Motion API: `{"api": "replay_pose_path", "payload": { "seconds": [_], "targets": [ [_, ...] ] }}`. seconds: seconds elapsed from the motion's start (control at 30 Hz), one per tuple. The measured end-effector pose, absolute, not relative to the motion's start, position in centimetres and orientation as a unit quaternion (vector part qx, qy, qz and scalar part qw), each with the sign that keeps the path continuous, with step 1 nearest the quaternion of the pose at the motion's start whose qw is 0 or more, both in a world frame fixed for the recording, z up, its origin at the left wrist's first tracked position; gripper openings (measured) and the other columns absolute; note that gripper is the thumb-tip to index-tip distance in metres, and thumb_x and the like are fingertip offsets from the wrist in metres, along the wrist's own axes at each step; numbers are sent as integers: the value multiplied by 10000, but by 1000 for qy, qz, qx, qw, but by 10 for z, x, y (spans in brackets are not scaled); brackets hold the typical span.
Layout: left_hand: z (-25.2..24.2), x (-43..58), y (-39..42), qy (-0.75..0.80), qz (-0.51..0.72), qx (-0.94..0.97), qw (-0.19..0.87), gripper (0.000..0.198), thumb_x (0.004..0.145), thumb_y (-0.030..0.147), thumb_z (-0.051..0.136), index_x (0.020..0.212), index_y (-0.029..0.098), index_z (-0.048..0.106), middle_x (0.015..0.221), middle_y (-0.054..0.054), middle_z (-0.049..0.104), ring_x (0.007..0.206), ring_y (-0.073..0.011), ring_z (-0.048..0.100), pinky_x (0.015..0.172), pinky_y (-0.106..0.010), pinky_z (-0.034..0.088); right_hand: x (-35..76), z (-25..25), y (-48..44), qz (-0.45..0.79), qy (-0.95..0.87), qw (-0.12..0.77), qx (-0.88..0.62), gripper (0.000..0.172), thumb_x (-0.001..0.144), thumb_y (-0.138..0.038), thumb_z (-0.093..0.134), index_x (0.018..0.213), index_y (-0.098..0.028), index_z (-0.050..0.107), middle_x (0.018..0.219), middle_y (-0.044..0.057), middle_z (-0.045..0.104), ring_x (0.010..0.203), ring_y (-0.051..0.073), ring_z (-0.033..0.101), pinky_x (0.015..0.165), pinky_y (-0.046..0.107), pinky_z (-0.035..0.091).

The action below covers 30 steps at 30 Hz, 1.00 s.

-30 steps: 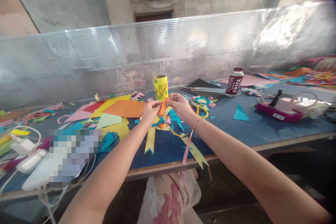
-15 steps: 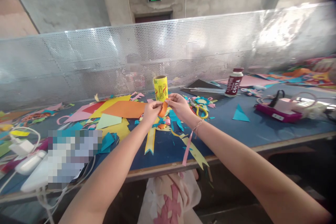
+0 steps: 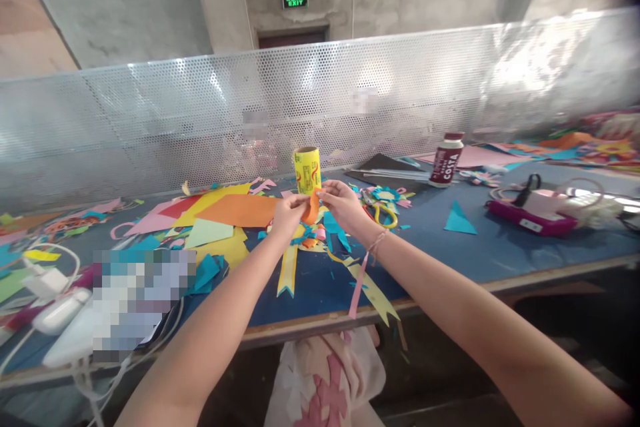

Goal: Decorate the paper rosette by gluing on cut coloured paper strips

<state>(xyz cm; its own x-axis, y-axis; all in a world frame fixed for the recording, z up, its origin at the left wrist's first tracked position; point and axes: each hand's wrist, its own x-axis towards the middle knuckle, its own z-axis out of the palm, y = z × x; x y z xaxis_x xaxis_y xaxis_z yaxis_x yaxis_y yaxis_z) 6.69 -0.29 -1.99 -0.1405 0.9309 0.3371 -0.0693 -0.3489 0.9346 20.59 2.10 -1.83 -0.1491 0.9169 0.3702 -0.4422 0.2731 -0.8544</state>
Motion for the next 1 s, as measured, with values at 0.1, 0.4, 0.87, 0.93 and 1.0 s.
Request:
{"api": "replay_pose_path", "payload": {
  "seconds": [0.1, 0.4, 0.87, 0.93, 1.0],
  "targets": [
    [-21, 67, -3, 419, 619, 522, 410, 136, 590, 219, 739, 706, 155, 708, 724, -65, 718, 738, -215, 678, 744, -350, 529, 208, -19, 22, 552, -516, 615, -226, 406, 552, -283, 826, 831, -224, 536, 701, -56, 567, 668, 83, 570, 662, 228, 469],
    [-22, 59, 2, 414, 642, 448, 465, 134, 595, 195, 729, 724, 164, 709, 742, -42, 704, 682, -147, 632, 630, -253, 472, 204, -20, 18, 578, -539, 560, -248, 461, 555, -361, 845, 874, -214, 545, 873, -2, 635, 782, 116, 605, 689, 251, 476],
    [-15, 60, -3, 402, 686, 401, 455, 137, 606, 166, 722, 712, 152, 636, 695, -23, 661, 637, -132, 627, 663, -255, 488, 197, -23, 6, 615, -594, 469, -218, 361, 617, -409, 814, 831, -201, 610, 844, -7, 644, 818, 131, 622, 797, 286, 488],
    [-16, 59, -1, 426, 667, 425, 439, 134, 635, 206, 716, 734, 153, 642, 712, -37, 667, 648, -145, 630, 641, -258, 479, 196, -25, 8, 605, -597, 476, -225, 372, 608, -417, 817, 829, -197, 615, 828, -4, 652, 812, 134, 631, 814, 294, 489],
    [-17, 53, 2, 455, 631, 472, 414, 195, 656, 253, 721, 810, 152, 657, 794, -68, 691, 722, -175, 648, 653, -270, 479, 196, -26, 13, 593, -591, 491, -239, 379, 593, -419, 823, 813, -192, 614, 828, 2, 659, 810, 137, 638, 815, 294, 494]
  ]
}}
